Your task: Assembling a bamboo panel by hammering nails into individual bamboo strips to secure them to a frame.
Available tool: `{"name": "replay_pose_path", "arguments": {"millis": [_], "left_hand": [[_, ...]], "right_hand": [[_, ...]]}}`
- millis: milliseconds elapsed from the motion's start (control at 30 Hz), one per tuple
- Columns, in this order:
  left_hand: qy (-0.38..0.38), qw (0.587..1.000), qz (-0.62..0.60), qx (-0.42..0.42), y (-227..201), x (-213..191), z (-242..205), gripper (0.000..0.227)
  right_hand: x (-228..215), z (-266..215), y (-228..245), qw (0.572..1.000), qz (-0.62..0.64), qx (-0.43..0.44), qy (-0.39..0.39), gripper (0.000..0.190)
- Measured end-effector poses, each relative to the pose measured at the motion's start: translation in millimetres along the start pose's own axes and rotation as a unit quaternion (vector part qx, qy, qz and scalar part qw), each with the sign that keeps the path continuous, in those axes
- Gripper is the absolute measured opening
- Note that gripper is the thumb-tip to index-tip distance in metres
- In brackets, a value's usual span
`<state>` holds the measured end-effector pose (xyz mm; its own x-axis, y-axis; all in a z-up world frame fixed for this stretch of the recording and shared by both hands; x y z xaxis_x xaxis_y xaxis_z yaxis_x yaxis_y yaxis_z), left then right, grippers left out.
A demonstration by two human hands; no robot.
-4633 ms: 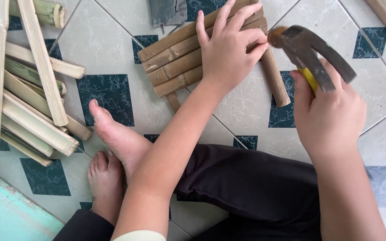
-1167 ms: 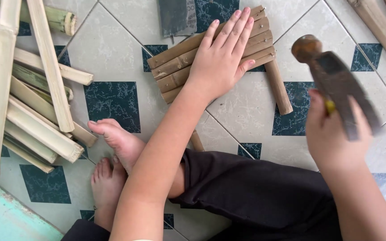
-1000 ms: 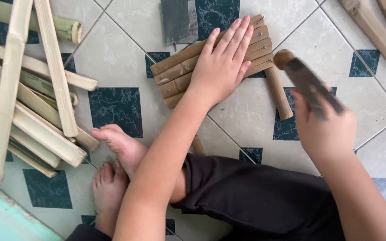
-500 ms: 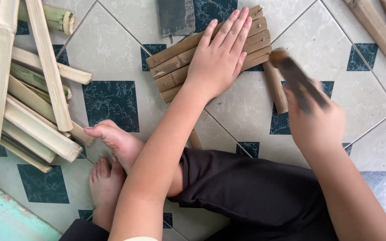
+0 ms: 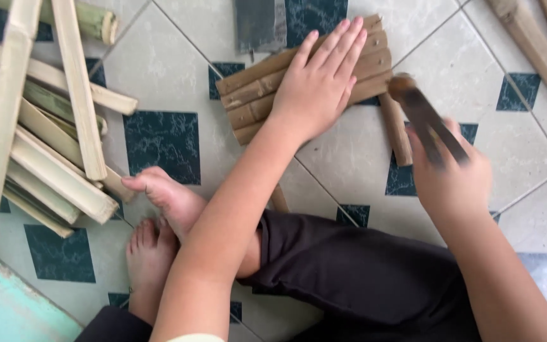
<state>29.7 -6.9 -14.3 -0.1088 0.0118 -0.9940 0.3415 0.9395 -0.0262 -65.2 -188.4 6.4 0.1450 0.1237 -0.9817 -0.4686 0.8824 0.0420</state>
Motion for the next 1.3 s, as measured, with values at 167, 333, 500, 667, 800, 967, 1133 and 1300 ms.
{"name": "replay_pose_path", "arguments": {"millis": [167, 333, 500, 667, 800, 967, 1133, 1300], "left_hand": [[0.021, 0.999, -0.028, 0.0, -2.3, -0.9, 2.5, 0.049], [0.044, 0.998, -0.042, 0.002, -6.7, -1.3, -0.1, 0.047], [0.033, 0.999, -0.038, 0.006, -4.3, 2.9, -0.5, 0.048], [0.088, 0.995, -0.046, -0.006, -2.5, -4.0, 7.6, 0.05], [0.085, 0.995, -0.052, 0.018, -10.0, -3.7, 0.1, 0.047], [0.097, 0.993, -0.066, 0.012, -5.5, -7.0, 5.4, 0.045], [-0.025, 0.999, -0.025, 0.005, 1.2, -4.8, 13.0, 0.047], [-0.012, 0.999, -0.031, 0.011, -3.4, -7.0, 8.1, 0.047]], "right_hand": [[-22.0, 19.7, 14.4, 0.998, 0.057, 0.021, 0.003, 0.021], [-7.8, 17.1, 4.5, 0.993, 0.028, 0.069, 0.095, 0.03], [-13.8, 19.0, 12.9, 0.999, -0.026, -0.029, 0.006, 0.013], [-21.8, 11.3, 7.3, 0.999, 0.009, -0.005, -0.053, 0.011], [-15.5, 21.8, 2.4, 0.989, 0.116, 0.076, 0.051, 0.023], [11.4, 6.5, -2.8, 0.999, 0.019, 0.038, 0.01, 0.025], [-14.1, 29.8, 2.8, 0.999, 0.035, 0.04, 0.004, 0.023], [-1.7, 25.4, -3.6, 0.974, 0.082, 0.165, 0.133, 0.043]]}}
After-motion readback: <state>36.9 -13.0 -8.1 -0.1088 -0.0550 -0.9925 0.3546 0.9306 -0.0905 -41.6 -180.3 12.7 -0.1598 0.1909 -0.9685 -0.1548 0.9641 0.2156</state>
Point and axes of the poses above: each hand's wrist, its own z-axis towards the middle knuckle, its own x-axis out of the palm, y = z × x, the point moved 4 cm from there along z, towards the middle knuckle, and after that the axes turned 14 degrees about -x, right-handed, at the moved point
